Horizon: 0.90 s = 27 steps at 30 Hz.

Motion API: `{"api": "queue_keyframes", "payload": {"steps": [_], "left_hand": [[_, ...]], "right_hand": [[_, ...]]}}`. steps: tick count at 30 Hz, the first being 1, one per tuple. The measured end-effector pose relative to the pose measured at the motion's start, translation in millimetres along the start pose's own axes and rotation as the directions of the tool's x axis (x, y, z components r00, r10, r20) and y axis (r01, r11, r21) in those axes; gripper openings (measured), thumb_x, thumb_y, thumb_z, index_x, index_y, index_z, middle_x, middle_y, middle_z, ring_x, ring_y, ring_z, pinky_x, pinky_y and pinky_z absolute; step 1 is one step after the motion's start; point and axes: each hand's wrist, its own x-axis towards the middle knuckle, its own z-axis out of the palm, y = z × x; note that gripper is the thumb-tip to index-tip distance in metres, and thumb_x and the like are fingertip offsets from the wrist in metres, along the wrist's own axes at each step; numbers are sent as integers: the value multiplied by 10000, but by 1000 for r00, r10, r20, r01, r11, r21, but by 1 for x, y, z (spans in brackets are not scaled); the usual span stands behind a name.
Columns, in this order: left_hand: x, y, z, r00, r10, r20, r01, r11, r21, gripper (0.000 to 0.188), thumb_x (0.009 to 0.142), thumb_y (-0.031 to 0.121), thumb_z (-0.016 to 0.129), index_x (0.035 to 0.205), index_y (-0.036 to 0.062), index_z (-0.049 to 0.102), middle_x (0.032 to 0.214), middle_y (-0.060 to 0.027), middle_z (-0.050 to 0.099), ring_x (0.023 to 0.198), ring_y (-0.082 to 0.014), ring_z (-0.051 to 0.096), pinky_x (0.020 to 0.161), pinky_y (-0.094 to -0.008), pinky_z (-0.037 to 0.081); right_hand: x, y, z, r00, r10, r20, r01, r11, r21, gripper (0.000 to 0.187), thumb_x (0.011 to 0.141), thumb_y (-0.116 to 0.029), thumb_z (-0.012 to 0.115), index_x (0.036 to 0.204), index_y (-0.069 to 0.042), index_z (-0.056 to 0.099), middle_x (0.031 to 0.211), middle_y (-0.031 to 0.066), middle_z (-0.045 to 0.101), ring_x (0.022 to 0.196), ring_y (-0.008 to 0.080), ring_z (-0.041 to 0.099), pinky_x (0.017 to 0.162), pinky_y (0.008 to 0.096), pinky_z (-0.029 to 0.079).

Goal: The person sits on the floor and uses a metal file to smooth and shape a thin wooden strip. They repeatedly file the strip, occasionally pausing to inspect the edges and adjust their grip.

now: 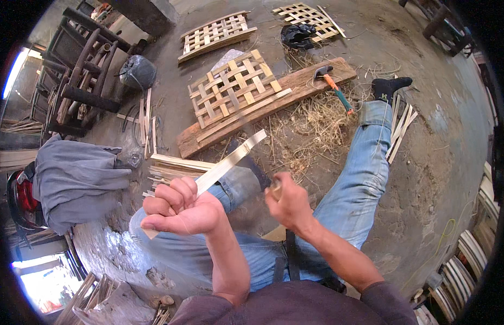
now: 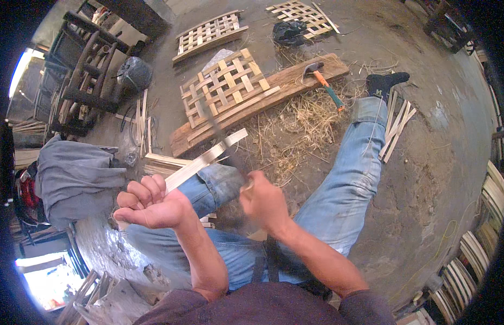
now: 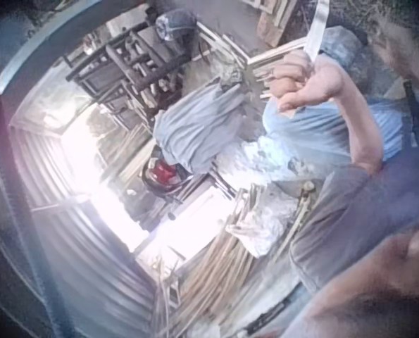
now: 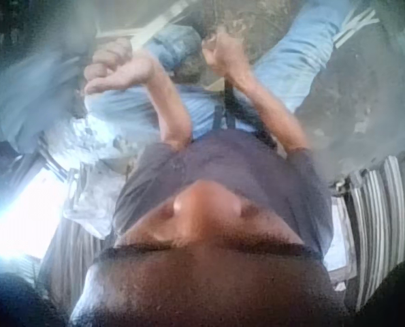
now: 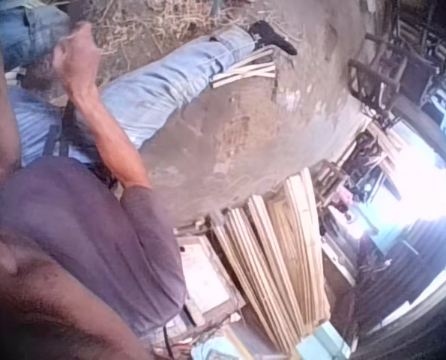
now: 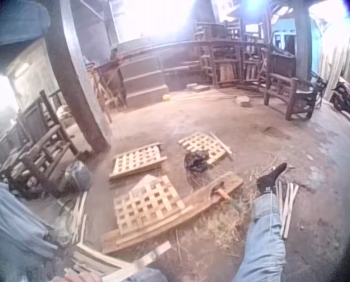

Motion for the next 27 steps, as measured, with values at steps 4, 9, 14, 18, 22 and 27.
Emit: {"api": "queue_keyframes", "payload": {"steps": [4, 9, 14, 18, 22, 27], "left_hand": [[1, 5, 2, 997, -10, -73, 9, 1000, -13, 534, 995, 590, 333, 674, 182, 209, 546, 45, 188, 447, -62, 143, 431, -238, 113], [-5, 5, -9, 1000, -24, 10, 25, 995, -92, 527, 1005, 584, 296, 690, 167, 231, 543, 39, 199, 436, -58, 159, 432, -236, 129], [-4, 7, -8, 994, -5, -107, -10, 991, -136, 538, 1001, 588, 308, 671, 170, 231, 542, 43, 189, 435, -67, 154, 435, -252, 132], [-16, -1, -18, 994, 31, 101, -29, 999, -23, 540, 1001, 590, 301, 679, 163, 226, 547, 42, 186, 446, -72, 148, 447, -248, 125], [-18, 9, -8, 998, 30, -47, -35, 994, -108, 543, 1000, 585, 312, 689, 146, 238, 548, 43, 204, 441, -79, 153, 443, -247, 129], [-12, 11, -18, 991, 135, 11, -135, 986, 97, 538, 1008, 578, 288, 680, 157, 224, 540, 53, 196, 438, -75, 139, 443, -240, 125]], "right_hand": [[-6, 9, 10, 987, -78, 142, 101, 981, -166, 309, 811, -172, 650, 1055, -11, 550, 894, 244, 648, 822, 417, 653, 700, 487, 531], [17, -1, 7, 983, -28, 181, 45, 995, -89, 245, 837, -138, 593, 1038, -3, 554, 913, 218, 660, 800, 413, 653, 695, 483, 537], [31, 40, 9, 989, -100, 106, 131, 932, -338, 304, 793, -168, 634, 1018, -3, 514, 883, 246, 655, 805, 412, 655, 695, 494, 529], [-4, -2, 20, 950, -113, 290, 144, 986, -87, 246, 822, -136, 601, 1009, -2, 515, 883, 247, 644, 780, 428, 649, 656, 503, 526], [22, 48, 16, 985, 0, 170, 40, 972, -233, 271, 814, -155, 630, 1002, 1, 511, 892, 256, 638, 788, 423, 648, 655, 515, 518], [5, 1, 22, 949, -58, 308, 111, 981, -160, 324, 802, -151, 636, 1039, 27, 505, 828, 247, 660, 799, 437, 652, 676, 505, 530]]}}
